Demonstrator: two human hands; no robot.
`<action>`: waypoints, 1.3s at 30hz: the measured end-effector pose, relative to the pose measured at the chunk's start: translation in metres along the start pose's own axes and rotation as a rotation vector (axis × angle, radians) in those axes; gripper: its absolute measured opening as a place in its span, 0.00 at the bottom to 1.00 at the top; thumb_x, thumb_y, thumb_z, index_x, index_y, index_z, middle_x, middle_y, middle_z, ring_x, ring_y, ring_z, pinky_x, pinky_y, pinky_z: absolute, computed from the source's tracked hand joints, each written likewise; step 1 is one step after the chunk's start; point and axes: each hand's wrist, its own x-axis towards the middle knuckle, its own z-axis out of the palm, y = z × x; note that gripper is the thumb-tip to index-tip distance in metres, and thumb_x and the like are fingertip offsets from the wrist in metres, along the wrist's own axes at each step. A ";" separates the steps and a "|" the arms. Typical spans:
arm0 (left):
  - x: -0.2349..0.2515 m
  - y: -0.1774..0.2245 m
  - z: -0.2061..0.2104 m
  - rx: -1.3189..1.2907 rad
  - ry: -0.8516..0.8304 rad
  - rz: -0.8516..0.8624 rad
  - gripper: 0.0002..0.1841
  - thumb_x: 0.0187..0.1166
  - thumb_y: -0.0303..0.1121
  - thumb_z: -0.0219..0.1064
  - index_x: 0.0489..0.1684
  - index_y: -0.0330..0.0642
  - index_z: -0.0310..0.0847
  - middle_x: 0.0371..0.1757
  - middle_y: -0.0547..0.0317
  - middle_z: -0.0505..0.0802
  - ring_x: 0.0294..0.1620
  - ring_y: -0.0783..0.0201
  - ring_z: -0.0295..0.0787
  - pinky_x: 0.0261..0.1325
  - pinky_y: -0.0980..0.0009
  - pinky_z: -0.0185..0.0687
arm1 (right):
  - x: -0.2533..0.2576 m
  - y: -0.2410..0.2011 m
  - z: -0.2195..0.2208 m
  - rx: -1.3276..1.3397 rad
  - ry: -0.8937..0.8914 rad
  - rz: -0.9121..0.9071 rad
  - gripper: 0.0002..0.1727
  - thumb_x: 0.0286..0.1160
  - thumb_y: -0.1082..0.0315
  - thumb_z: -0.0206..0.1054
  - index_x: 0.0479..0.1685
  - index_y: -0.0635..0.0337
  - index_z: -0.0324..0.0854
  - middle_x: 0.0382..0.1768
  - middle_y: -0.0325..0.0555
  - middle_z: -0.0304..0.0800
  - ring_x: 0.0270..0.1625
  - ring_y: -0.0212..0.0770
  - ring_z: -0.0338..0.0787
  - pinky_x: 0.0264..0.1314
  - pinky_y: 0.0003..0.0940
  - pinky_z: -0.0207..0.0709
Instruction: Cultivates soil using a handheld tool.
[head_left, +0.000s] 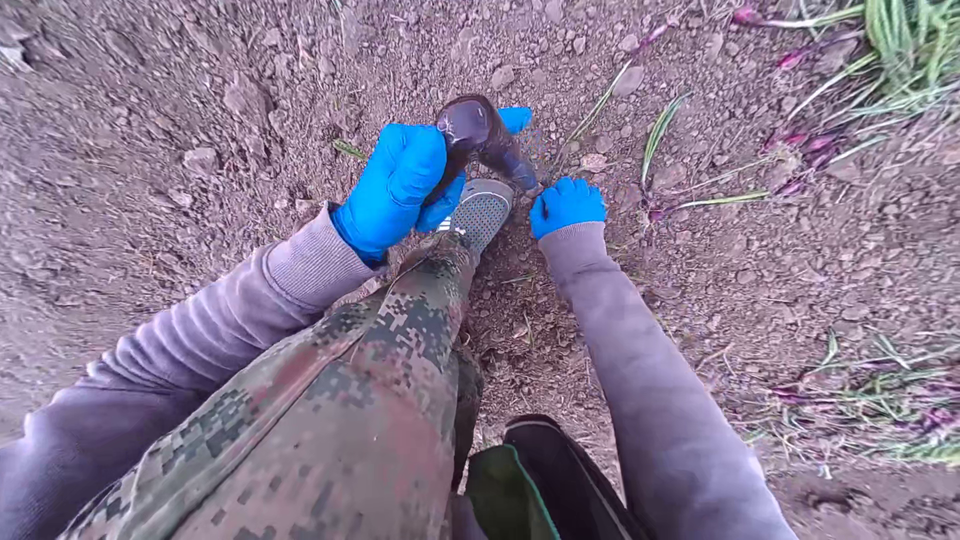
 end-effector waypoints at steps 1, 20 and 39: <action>0.003 0.004 -0.002 0.018 0.009 0.027 0.31 0.77 0.74 0.55 0.27 0.54 0.74 0.15 0.73 0.81 0.11 0.77 0.73 0.13 0.81 0.67 | -0.001 0.005 -0.007 0.005 0.085 0.009 0.20 0.80 0.64 0.61 0.63 0.64 0.86 0.63 0.68 0.88 0.68 0.71 0.85 0.63 0.68 0.76; 0.047 -0.035 -0.011 0.263 0.154 -0.142 0.22 0.87 0.51 0.58 0.24 0.47 0.78 0.13 0.75 0.73 0.11 0.80 0.64 0.15 0.79 0.62 | 0.017 -0.004 -0.081 0.015 0.129 -0.069 0.18 0.89 0.64 0.57 0.66 0.55 0.89 0.63 0.64 0.90 0.66 0.68 0.87 0.66 0.67 0.76; 0.058 0.004 -0.071 0.163 0.400 -0.199 0.24 0.94 0.47 0.48 0.28 0.45 0.79 0.08 0.70 0.74 0.05 0.76 0.66 0.09 0.78 0.64 | 0.091 0.015 -0.102 -0.073 0.134 0.275 0.28 0.87 0.49 0.58 0.76 0.59 0.80 0.77 0.66 0.79 0.85 0.67 0.71 0.89 0.69 0.48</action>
